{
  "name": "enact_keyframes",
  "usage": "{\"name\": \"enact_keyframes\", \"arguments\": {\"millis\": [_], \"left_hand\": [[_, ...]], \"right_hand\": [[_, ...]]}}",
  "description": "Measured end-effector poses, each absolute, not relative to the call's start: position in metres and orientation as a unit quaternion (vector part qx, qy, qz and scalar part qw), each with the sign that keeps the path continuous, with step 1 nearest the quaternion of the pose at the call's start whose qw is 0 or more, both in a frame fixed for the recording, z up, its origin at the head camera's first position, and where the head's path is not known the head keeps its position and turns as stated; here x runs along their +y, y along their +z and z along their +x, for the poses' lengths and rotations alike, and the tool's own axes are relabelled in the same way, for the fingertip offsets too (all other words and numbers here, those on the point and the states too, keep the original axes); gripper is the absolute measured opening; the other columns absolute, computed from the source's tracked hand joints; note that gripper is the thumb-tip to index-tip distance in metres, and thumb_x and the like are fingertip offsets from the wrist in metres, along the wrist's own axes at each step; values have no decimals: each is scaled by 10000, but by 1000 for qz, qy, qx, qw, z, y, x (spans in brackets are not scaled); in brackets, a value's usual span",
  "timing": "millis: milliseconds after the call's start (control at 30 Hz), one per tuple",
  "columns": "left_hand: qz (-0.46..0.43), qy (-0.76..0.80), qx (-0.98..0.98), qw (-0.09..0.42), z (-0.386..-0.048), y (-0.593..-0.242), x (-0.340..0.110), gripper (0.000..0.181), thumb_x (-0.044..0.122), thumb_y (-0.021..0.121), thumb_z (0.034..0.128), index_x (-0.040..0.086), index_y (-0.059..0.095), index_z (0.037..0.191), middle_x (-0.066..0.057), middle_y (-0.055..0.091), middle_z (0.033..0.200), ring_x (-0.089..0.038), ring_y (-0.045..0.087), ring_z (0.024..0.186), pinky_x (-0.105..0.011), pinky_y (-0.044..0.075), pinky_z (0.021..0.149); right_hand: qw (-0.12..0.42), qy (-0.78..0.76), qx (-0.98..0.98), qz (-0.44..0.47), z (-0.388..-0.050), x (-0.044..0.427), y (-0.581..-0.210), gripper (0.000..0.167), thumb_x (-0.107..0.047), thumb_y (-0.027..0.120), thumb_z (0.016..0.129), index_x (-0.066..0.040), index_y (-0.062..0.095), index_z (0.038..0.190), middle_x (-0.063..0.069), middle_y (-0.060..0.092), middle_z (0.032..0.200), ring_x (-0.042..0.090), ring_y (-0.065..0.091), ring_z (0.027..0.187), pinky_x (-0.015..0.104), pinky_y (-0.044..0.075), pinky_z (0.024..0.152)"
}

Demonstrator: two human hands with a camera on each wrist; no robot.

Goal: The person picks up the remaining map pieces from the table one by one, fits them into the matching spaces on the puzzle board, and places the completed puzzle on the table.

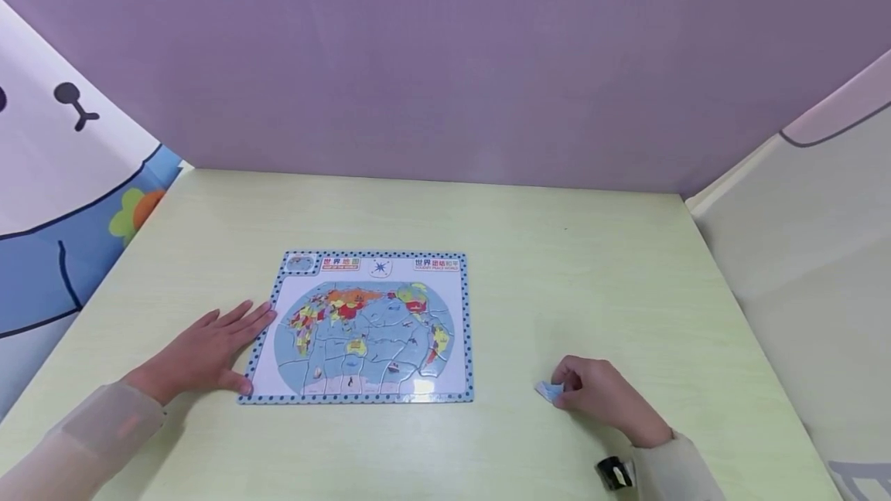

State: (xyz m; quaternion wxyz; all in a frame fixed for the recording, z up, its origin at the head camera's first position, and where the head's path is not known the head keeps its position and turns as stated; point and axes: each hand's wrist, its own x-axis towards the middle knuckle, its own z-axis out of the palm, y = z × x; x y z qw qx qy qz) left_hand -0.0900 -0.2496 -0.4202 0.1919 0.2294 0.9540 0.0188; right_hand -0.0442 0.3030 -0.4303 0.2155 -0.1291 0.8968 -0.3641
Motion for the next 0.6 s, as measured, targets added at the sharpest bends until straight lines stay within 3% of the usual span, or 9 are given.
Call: {"name": "enact_keyframes", "arguments": {"millis": [600], "left_hand": [[234,19,953,191,-91,-421,-250,1109,689,700,653,56,327,1485,-146,304,1535,-428,206,1401,-682,206,1046]], "right_hand": [[214,-442,854,-172,-53,284,-434,112,-2,702,813,-24,662,916,-49,586,775,14,494,693,206,453,595]]}}
